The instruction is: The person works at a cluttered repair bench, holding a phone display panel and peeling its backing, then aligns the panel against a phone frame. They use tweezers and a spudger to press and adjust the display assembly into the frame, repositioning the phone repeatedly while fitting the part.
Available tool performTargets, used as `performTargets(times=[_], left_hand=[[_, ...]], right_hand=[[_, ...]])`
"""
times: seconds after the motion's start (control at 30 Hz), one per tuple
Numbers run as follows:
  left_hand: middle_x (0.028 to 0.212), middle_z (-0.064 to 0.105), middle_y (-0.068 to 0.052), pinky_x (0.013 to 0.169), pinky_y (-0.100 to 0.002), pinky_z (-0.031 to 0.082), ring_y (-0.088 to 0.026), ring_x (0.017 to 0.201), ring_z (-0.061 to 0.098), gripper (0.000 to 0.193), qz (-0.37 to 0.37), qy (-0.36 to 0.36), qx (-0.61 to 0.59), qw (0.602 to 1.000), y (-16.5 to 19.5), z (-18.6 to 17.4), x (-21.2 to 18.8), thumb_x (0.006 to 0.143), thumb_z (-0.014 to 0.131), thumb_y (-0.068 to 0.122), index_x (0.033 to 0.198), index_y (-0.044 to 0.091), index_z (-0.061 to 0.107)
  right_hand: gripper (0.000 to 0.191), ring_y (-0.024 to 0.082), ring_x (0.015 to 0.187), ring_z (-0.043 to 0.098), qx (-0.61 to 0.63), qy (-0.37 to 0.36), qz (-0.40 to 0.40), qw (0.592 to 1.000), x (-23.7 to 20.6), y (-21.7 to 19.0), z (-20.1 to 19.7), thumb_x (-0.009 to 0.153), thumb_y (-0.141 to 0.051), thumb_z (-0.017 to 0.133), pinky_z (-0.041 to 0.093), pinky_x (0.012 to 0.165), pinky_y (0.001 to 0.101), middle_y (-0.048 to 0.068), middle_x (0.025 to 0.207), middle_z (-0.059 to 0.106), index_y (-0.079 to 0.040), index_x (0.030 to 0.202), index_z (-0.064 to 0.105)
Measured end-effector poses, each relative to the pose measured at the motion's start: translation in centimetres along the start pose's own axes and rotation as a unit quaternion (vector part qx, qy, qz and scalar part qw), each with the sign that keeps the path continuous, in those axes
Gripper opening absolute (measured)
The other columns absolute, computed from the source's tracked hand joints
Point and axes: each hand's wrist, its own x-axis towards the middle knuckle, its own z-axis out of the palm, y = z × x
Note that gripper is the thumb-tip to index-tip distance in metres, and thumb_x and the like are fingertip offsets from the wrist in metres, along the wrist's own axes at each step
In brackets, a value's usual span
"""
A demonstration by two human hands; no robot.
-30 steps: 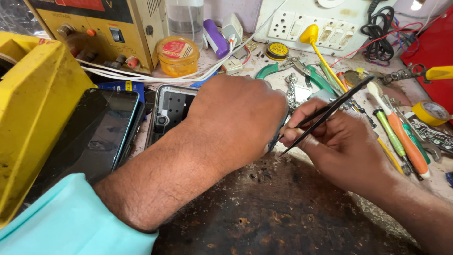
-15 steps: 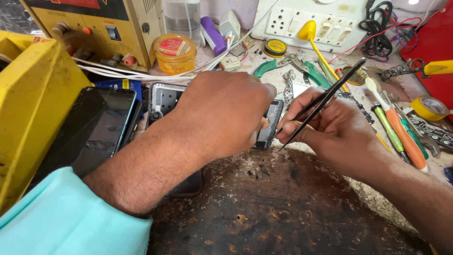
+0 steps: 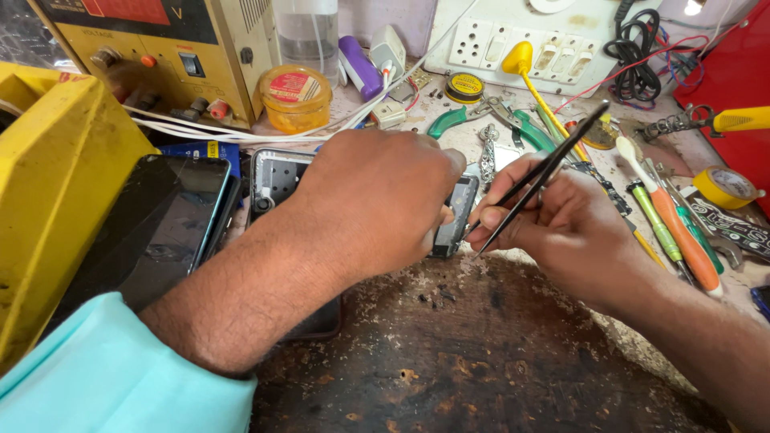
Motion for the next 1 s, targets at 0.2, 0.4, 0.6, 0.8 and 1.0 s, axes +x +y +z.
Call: performTargets(times=[0.2, 0.4, 0.6, 0.8, 1.0], left_hand=[[0.089, 0.072, -0.011, 0.071, -0.050, 0.056, -0.033, 0.088, 0.071, 0.023, -0.020, 0.010, -0.013, 1.000, 0.3, 0.0, 0.0, 0.072, 0.077, 0.017, 0.092, 0.010, 0.070], [0.088, 0.072, -0.011, 0.070, -0.049, 0.057, -0.034, 0.084, 0.072, 0.026, -0.022, 0.021, -0.006, 1.000, 0.3, 0.1, -0.1, 0.071, 0.078, 0.018, 0.095, 0.011, 0.071], [0.084, 0.073, -0.010, 0.067, -0.047, 0.058, -0.032, 0.082, 0.073, 0.021, -0.001, 0.052, 0.011, 0.999, 0.6, 0.3, -0.2, 0.073, 0.078, 0.021, 0.090, 0.010, 0.072], [0.081, 0.073, -0.010, 0.065, -0.047, 0.058, -0.031, 0.081, 0.074, 0.014, -0.011, 0.045, 0.023, 0.999, 1.1, 0.1, -0.2, 0.077, 0.077, 0.022, 0.085, 0.011, 0.073], [0.082, 0.074, -0.010, 0.066, -0.047, 0.058, -0.031, 0.081, 0.074, 0.013, -0.021, 0.033, 0.025, 0.999, 1.2, 0.0, 0.0, 0.075, 0.075, 0.020, 0.085, 0.012, 0.074]], right_hand=[[0.013, 0.012, 0.092, 0.073, -0.060, -0.016, -0.122, 0.991, -0.9, 0.4, 0.4, 0.096, -0.005, 0.065, 0.062, 0.085, 0.0310, 0.006, 0.096, 0.071, -0.003, 0.107, 0.059], [0.009, 0.010, 0.094, 0.071, -0.107, -0.011, -0.128, 0.986, -1.3, 0.3, 0.3, 0.099, -0.006, 0.063, 0.060, 0.084, 0.0286, 0.005, 0.096, 0.071, -0.001, 0.106, 0.061], [0.009, 0.011, 0.096, 0.070, -0.169, 0.004, -0.165, 0.972, -1.6, 0.8, 0.8, 0.097, -0.002, 0.063, 0.059, 0.082, 0.0282, 0.005, 0.103, 0.064, -0.002, 0.105, 0.066], [0.009, 0.010, 0.095, 0.071, -0.066, -0.016, -0.143, 0.987, -1.2, 1.0, 0.8, 0.099, -0.002, 0.060, 0.060, 0.087, 0.0288, 0.004, 0.095, 0.069, -0.002, 0.108, 0.059], [0.009, 0.011, 0.093, 0.070, -0.079, -0.013, -0.143, 0.987, -1.3, 0.6, 0.4, 0.100, -0.005, 0.060, 0.059, 0.085, 0.0290, 0.004, 0.094, 0.067, -0.003, 0.108, 0.057]])
